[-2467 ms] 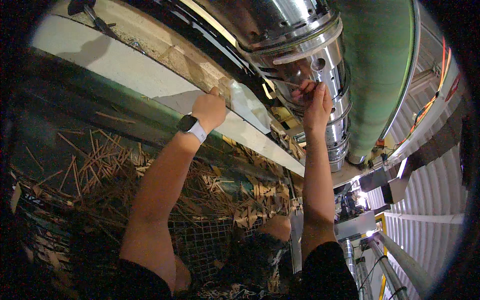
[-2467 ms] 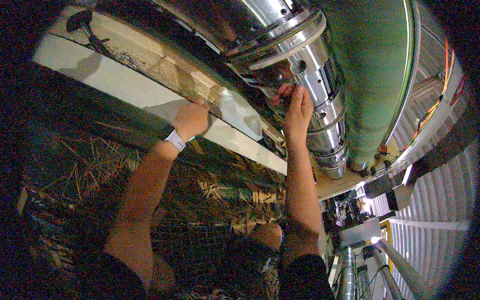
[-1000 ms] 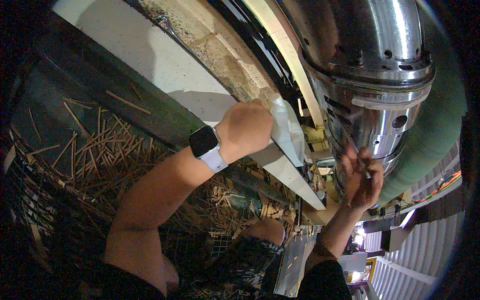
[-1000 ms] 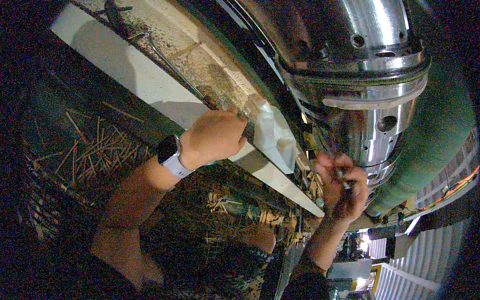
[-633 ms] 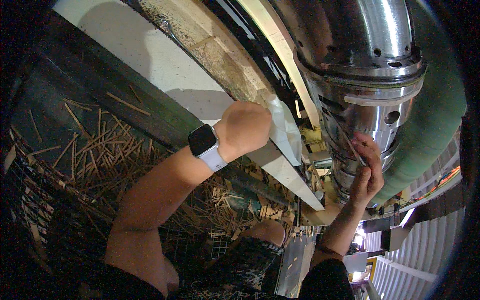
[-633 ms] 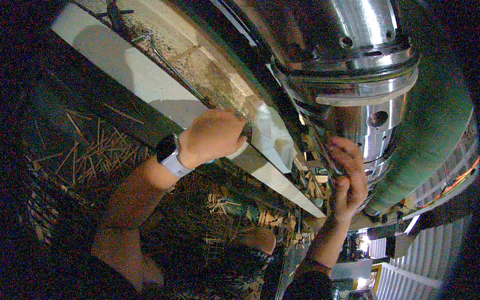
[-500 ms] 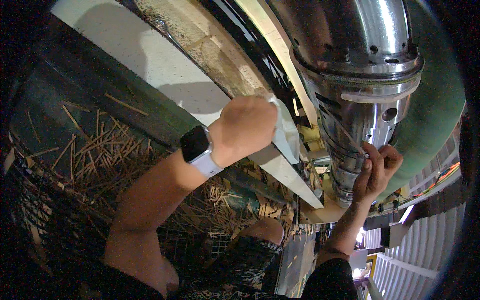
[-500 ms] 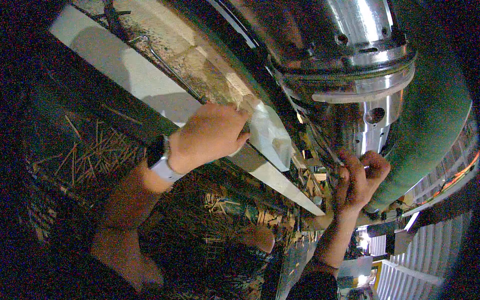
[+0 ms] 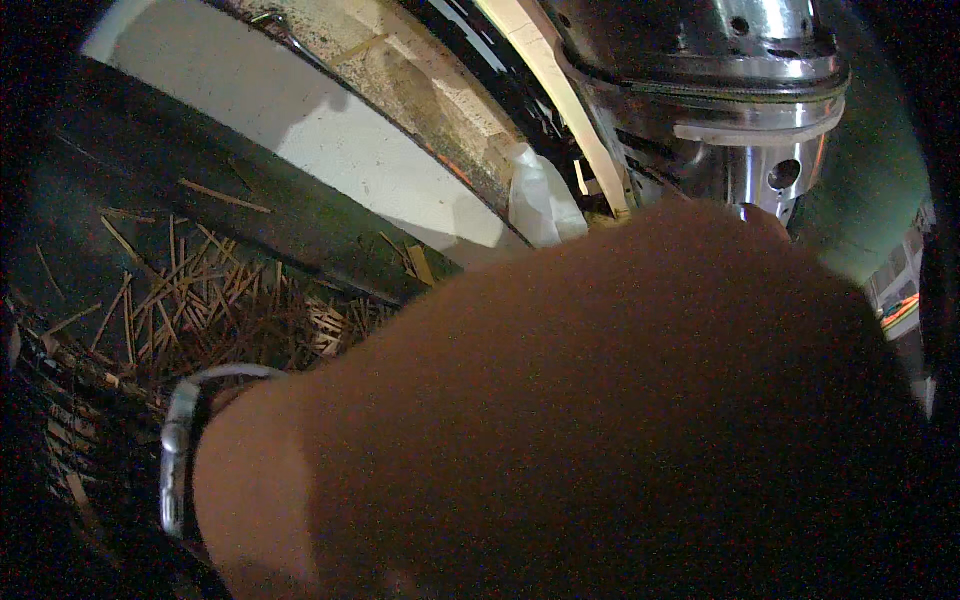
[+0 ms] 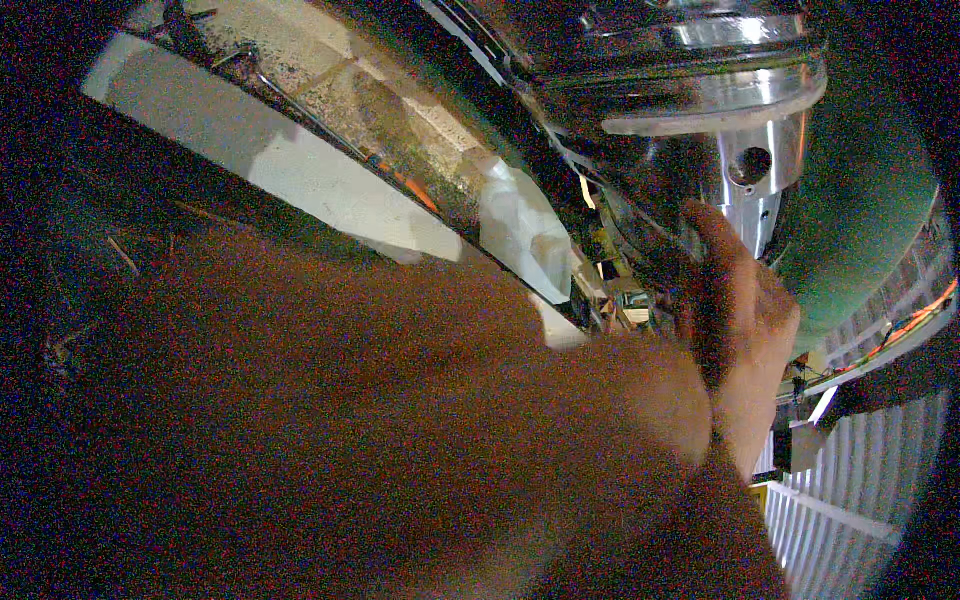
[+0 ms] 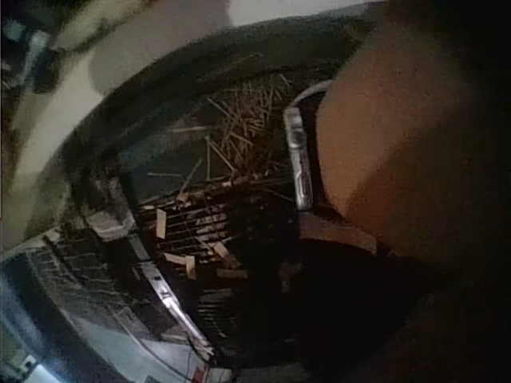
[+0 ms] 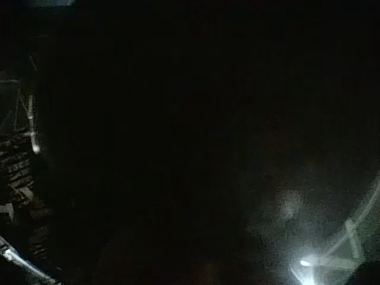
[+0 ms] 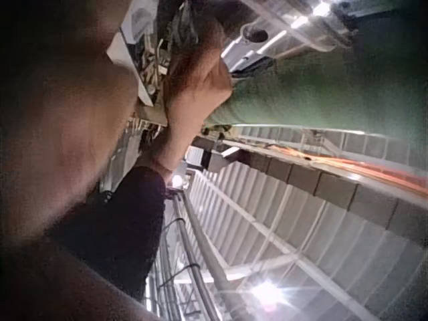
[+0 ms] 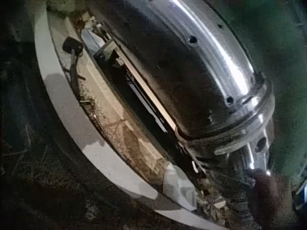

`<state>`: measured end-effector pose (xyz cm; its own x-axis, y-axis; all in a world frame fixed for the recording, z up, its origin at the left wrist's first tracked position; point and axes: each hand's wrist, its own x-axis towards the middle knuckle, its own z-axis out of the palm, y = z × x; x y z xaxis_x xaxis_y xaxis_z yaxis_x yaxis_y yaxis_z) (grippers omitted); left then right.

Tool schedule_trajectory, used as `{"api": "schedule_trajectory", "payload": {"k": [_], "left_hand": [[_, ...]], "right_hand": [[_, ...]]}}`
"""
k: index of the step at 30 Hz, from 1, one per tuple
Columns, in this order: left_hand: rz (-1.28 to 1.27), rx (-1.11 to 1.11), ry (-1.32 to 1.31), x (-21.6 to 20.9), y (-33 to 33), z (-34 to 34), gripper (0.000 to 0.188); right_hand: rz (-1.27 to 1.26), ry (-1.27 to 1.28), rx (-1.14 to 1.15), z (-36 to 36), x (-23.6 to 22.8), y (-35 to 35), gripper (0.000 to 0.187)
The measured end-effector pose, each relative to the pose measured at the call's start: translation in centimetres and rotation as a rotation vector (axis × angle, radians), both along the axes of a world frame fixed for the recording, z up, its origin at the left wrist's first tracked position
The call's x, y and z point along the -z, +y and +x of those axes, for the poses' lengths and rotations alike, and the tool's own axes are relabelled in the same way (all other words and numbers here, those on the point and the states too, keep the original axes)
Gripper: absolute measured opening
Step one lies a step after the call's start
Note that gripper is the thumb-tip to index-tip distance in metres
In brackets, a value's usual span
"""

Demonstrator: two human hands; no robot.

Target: The person uses a tape measure and a hex key to adjust components on a large industrial roller assembly, then manually slides a piece of cardboard along the machine frame.

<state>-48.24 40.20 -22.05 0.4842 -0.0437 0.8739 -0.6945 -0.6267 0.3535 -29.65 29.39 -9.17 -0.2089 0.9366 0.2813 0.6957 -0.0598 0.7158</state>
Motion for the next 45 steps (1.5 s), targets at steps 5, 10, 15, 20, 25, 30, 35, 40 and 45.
{"api": "schedule_trajectory", "payload": {"k": [5, 10, 15, 20, 25, 30, 35, 40, 45], "left_hand": [[-0.031, 0.015, -0.021, 0.6, -0.3, -0.4, 0.021], [-0.069, 0.056, -0.013, 0.7, -1.1, 0.1, 0.019], [-0.086, 0.042, -0.004, 0.5, -1.1, 0.8, 0.018], [-0.103, 0.072, 0.0, 0.2, -1.4, 1.1, 0.017], [-0.132, 0.147, 0.021, 0.6, -1.6, 3.2, 0.016], [-0.139, 0.123, 0.033, -0.3, -1.8, 1.7, 0.015], [-0.153, 0.157, 0.041, -0.9, -2.4, 2.1, 0.015], [-0.158, 0.104, 0.035, -0.7, -2.7, 0.2, 0.014], [-0.2, -0.131, -0.006, -0.9, -2.3, -0.5, 0.014]], "right_hand": [[-0.124, 0.493, 0.175, -0.4, -0.9, 0.2, 0.022], [-0.345, 0.6, 0.096, 1.1, -1.4, -0.8, 0.018], [-0.551, 0.657, 0.109, 2.2, -1.8, 0.2, 0.029], [-0.608, 0.572, -0.194, 3.4, -1.9, 1.1, 0.033], [-0.347, 0.355, -0.371, 5.2, -0.3, 1.7, 0.037], [0.061, 0.247, -0.319, 3.7, 0.3, 2.7, 0.029], [0.105, 0.469, -0.077, 4.3, -0.5, 0.9, 0.025], [-0.026, 1.346, -0.113, 5.5, -0.4, -0.1, 0.028], [-0.327, 1.941, -0.373, 5.7, 2.6, -1.3, 0.03]]}}
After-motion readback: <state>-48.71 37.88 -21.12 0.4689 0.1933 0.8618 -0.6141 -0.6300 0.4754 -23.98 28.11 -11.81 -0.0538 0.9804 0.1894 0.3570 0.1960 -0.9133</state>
